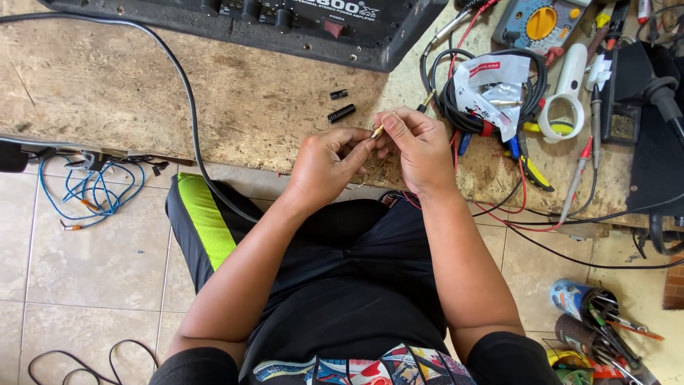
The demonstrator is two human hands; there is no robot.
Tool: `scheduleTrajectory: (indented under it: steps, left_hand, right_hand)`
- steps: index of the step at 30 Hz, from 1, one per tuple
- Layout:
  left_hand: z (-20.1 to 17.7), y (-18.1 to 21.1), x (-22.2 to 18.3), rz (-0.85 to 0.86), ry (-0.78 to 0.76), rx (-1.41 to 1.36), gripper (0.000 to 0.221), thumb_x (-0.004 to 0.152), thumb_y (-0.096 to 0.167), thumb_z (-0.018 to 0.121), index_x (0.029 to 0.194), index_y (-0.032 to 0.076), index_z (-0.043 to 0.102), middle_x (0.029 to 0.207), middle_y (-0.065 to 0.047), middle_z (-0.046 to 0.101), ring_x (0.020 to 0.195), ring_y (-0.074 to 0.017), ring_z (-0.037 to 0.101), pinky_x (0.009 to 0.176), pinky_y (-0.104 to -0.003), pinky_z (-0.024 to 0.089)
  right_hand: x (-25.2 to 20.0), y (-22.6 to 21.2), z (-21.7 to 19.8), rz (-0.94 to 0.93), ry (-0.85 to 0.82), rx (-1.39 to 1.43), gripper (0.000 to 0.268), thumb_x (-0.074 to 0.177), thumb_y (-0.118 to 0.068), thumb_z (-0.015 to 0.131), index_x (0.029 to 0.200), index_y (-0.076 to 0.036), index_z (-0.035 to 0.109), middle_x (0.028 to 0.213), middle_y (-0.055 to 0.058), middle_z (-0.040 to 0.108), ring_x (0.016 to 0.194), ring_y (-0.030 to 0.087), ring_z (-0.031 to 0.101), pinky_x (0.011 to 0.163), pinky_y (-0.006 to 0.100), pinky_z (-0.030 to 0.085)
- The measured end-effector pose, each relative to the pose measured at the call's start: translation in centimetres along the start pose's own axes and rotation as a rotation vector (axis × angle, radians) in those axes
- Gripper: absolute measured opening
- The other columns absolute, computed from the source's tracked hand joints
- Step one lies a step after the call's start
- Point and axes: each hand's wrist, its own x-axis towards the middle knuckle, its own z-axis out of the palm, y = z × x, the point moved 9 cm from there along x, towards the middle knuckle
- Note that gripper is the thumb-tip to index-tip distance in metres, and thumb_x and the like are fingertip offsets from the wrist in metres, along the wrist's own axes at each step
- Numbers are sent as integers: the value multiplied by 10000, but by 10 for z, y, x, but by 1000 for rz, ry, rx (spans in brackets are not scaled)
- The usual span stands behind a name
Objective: Repairing and preparing an audio cable for testing by stripping wires and soldering them to a connector on an electronics workbench.
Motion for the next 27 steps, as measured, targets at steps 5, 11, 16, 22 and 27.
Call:
scheduleTrajectory:
  steps: [5, 11, 16, 22, 27]
  left_hand:
    - [1, -9, 2, 46, 18, 20, 140, 939, 36, 717, 1056, -29, 758, 740, -164, 711, 568, -227, 748, 503, -295, 579]
    - [0, -7, 1, 50, 52, 6, 133, 920, 30, 725, 1035, -23, 767, 720, -152, 708, 547, -218, 742, 476, -281, 574]
    - [-4, 2, 0, -32, 77, -37, 155, 940, 67, 709, 1045, -35, 760, 725, -158, 708, 542, -201, 735, 459, -278, 574]
    - [2, -11, 1, -136, 38, 5, 224, 927, 118, 730, 1066, -56, 756, 756, -171, 737, 562, -202, 746, 483, -292, 591]
    - [8, -9, 1, -155, -19, 110, 251, 920, 138, 770, 1079, -57, 755, 785, -183, 744, 583, -211, 740, 535, -331, 591]
  right_hand:
    - [2, 14, -10, -35, 79, -11, 139, 946, -110, 786, 895, 11, 739, 773, 155, 718, 587, 199, 707, 484, 297, 620]
    - [2, 19, -14, -22, 151, -27, 174, 911, -122, 827, 880, 12, 719, 738, 163, 715, 572, 197, 721, 488, 287, 633]
    - [-6, -5, -4, -24, 177, 50, 405, 1032, -372, 615, 974, 11, 732, 802, 165, 728, 611, 204, 737, 502, 285, 648]
    - [-10, 7, -11, -22, 111, 52, 296, 1043, -258, 622, 1117, 12, 720, 870, 169, 727, 615, 205, 728, 472, 262, 619]
    - [-8, -1, -8, -9, 57, 76, 137, 985, -126, 716, 977, 9, 737, 800, 149, 729, 593, 201, 718, 443, 258, 590]
